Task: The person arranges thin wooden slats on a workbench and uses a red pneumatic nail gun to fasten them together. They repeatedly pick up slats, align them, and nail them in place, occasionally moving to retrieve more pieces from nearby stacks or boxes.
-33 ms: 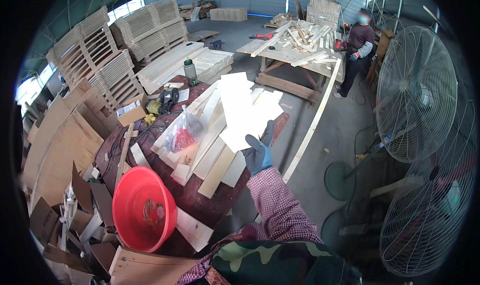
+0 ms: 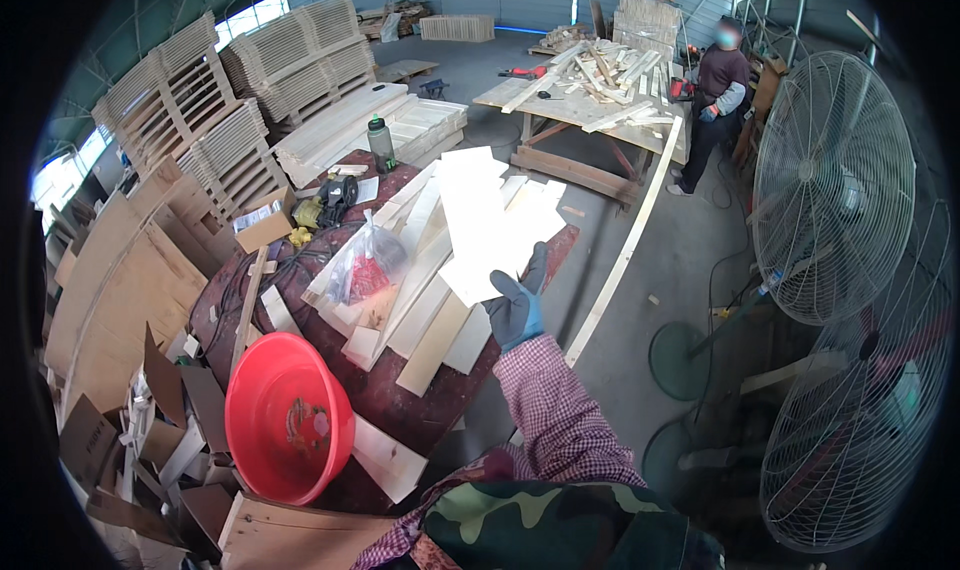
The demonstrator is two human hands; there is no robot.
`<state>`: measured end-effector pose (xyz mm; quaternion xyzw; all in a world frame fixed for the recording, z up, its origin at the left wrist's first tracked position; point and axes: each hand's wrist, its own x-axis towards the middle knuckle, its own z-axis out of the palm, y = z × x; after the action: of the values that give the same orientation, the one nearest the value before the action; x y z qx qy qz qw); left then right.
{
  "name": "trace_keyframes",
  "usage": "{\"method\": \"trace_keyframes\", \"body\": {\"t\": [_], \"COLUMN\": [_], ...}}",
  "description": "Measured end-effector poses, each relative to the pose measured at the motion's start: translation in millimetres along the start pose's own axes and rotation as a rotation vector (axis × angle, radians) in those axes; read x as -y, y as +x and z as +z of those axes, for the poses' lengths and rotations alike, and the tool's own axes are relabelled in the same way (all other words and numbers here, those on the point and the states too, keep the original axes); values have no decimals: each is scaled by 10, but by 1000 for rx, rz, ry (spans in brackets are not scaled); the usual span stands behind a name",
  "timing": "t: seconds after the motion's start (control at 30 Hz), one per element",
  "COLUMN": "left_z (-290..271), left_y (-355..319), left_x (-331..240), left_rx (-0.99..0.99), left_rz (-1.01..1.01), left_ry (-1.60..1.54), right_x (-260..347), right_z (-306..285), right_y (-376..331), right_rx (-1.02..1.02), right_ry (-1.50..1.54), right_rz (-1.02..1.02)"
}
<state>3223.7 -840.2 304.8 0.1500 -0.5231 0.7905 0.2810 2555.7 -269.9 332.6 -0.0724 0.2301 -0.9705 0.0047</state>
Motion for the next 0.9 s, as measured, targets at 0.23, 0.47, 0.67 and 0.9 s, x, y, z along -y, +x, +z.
{"method": "trace_keyframes", "body": {"t": [0.23, 0.47, 0.67, 0.9], "left_z": [-24, -506, -854, -933], "left_y": [-12, 601, 2144, 1821], "left_x": [-8, 599, 410, 865], "left_rx": [28, 1309, 1161, 1089], "left_rz": [58, -1283, -1022, -1029], "left_ry": [51, -1533, -1154, -1147], "right_x": [-46, -775, -953, -2080], "right_z": [-10, 492, 803, 2106], "right_y": [-55, -285, -480, -1116], "right_rx": [-17, 53, 365, 771], "right_ry": [47, 126, 130, -279], "right_rz": [65, 334, 692, 858]}}
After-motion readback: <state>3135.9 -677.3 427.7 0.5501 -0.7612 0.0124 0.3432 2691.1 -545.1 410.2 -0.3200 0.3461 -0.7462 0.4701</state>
